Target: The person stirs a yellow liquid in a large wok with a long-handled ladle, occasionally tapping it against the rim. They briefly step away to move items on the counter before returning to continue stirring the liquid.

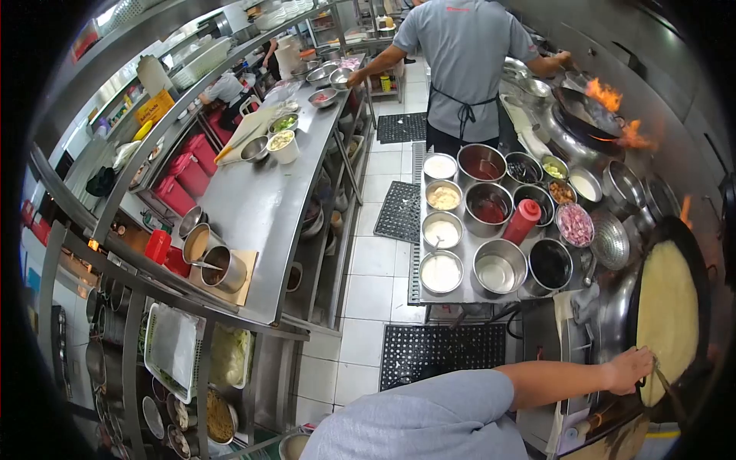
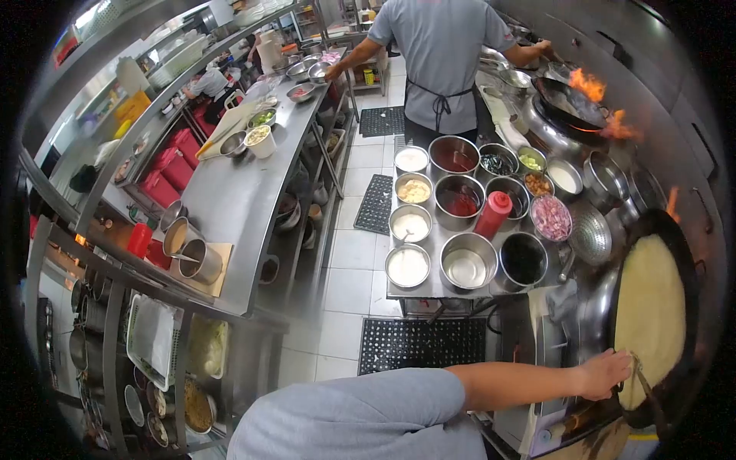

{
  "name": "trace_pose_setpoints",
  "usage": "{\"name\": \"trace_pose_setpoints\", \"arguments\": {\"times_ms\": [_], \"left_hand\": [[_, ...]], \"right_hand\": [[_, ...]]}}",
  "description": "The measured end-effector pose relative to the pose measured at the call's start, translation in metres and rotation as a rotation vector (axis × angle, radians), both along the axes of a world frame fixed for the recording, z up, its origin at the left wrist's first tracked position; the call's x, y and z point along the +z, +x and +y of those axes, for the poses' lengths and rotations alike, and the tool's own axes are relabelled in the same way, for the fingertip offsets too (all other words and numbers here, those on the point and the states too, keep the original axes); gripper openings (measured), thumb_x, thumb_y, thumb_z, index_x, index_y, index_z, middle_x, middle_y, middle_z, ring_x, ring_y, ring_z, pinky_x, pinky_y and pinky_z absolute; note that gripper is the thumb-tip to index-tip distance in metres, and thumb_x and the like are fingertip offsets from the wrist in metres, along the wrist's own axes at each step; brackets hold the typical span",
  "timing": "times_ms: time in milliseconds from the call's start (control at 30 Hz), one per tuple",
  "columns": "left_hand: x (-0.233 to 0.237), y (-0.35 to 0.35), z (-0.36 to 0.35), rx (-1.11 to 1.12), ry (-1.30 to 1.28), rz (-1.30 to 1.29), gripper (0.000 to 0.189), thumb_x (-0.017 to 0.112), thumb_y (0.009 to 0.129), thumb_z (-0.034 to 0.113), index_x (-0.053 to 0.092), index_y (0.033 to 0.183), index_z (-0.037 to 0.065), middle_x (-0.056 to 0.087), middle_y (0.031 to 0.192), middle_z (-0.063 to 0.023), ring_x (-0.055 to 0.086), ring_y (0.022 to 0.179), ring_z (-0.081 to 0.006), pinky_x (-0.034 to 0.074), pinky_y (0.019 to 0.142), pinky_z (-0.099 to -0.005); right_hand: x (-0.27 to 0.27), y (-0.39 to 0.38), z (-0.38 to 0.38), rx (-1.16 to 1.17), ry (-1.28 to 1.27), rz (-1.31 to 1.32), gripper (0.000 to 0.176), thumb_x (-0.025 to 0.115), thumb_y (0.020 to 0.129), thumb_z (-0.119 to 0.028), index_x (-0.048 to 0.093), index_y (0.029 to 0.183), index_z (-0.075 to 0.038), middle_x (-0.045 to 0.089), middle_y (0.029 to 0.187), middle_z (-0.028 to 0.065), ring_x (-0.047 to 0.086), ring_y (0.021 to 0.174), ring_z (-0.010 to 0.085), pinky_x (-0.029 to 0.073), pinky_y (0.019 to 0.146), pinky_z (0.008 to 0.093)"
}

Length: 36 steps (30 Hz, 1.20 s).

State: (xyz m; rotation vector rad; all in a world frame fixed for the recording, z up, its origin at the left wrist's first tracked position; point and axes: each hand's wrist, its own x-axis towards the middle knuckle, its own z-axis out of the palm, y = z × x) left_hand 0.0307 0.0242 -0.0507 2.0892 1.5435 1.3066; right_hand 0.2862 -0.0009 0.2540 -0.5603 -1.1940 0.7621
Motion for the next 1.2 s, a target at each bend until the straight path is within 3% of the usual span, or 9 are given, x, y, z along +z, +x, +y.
{"name": "trace_pose_setpoints", "arguments": {"times_ms": [67, 233, 367, 533, 633, 867, 1067, 1200], "left_hand": [[-0.003, 0.000, 0.005, -0.007, 0.001, -0.004, 0.074, 0.077, 0.077, 0.031, 0.045, 0.136, -0.001, 0.036, 0.148, -0.0228, 0.028, 0.142, -0.0405, 0.026, 0.116, -0.0512], [-0.016, 0.005, 0.013, 0.086, 0.114, 0.039, 0.073, 0.078, 0.076, 0.029, 0.045, 0.135, -0.001, 0.038, 0.145, -0.0225, 0.032, 0.138, -0.0403, 0.029, 0.114, -0.0505], [0.003, -0.004, 0.000, 0.096, 0.150, 0.071, 0.064, 0.080, 0.072, 0.025, 0.050, 0.123, 0.001, 0.046, 0.128, -0.0198, 0.042, 0.123, -0.0370, 0.038, 0.102, -0.0480], [0.007, -0.004, -0.005, 0.186, 0.299, 0.111, 0.057, 0.082, 0.068, 0.021, 0.052, 0.112, 0.002, 0.048, 0.116, -0.0172, 0.046, 0.112, -0.0343, 0.041, 0.090, -0.0438], [0.013, -0.005, -0.005, 0.147, 0.164, 0.138, 0.059, 0.082, 0.066, 0.021, 0.050, 0.112, 0.002, 0.048, 0.116, -0.0169, 0.046, 0.112, -0.0340, 0.041, 0.089, -0.0428], [0.017, 0.000, -0.014, 0.210, 0.208, 0.113, 0.055, 0.079, 0.067, 0.017, 0.049, 0.110, 0.002, 0.047, 0.114, -0.0168, 0.046, 0.112, -0.0354, 0.041, 0.091, -0.0443], [0.016, 0.001, -0.017, 0.214, 0.191, 0.110, 0.053, 0.078, 0.067, 0.013, 0.048, 0.110, 0.002, 0.047, 0.114, -0.0167, 0.046, 0.112, -0.0359, 0.041, 0.092, -0.0452], [0.019, -0.003, -0.026, 0.193, 0.236, 0.086, 0.053, 0.078, 0.068, 0.012, 0.048, 0.110, 0.002, 0.047, 0.114, -0.0162, 0.047, 0.112, -0.0355, 0.042, 0.091, -0.0445]], "right_hand": [[-0.016, -0.001, 0.013, -0.045, 0.043, -0.017, 0.041, 0.065, 0.093, -0.024, 0.043, 0.061, -0.011, 0.028, 0.057, 0.0022, 0.035, 0.055, 0.0191, 0.035, 0.063, 0.0411], [-0.067, -0.020, 0.055, -0.018, 0.131, 0.029, 0.035, 0.065, 0.090, -0.022, 0.046, 0.064, -0.009, 0.030, 0.057, 0.0026, 0.036, 0.053, 0.0197, 0.037, 0.059, 0.0412], [-0.100, -0.056, 0.074, 0.048, 0.157, 0.175, 0.035, 0.058, 0.094, -0.019, 0.045, 0.063, -0.007, 0.038, 0.054, 0.0058, 0.039, 0.046, 0.0203, 0.043, 0.053, 0.0420], [-0.133, -0.092, 0.088, 0.019, 0.338, 0.058, 0.040, 0.049, 0.098, -0.016, 0.043, 0.060, -0.005, 0.041, 0.049, 0.0066, 0.041, 0.041, 0.0187, 0.046, 0.048, 0.0379], [-0.150, -0.106, 0.092, -0.124, 0.394, -0.063, 0.044, 0.047, 0.101, -0.018, 0.043, 0.060, -0.005, 0.043, 0.050, 0.0072, 0.044, 0.043, 0.0202, 0.047, 0.049, 0.0366], [-0.199, -0.086, 0.136, -0.051, 0.438, -0.231, 0.045, 0.049, 0.104, -0.023, 0.045, 0.063, -0.004, 0.049, 0.058, 0.0099, 0.050, 0.051, 0.0224, 0.047, 0.052, 0.0367], [-0.204, -0.066, 0.138, -0.039, 0.491, -0.146, 0.044, 0.052, 0.103, -0.023, 0.049, 0.064, -0.003, 0.050, 0.057, 0.0081, 0.048, 0.050, 0.0206, 0.041, 0.050, 0.0342], [-0.193, -0.059, 0.102, -0.177, 0.421, -0.155, 0.047, 0.053, 0.102, -0.023, 0.048, 0.059, -0.003, 0.048, 0.054, 0.0073, 0.046, 0.048, 0.0194, 0.039, 0.049, 0.0322]]}}
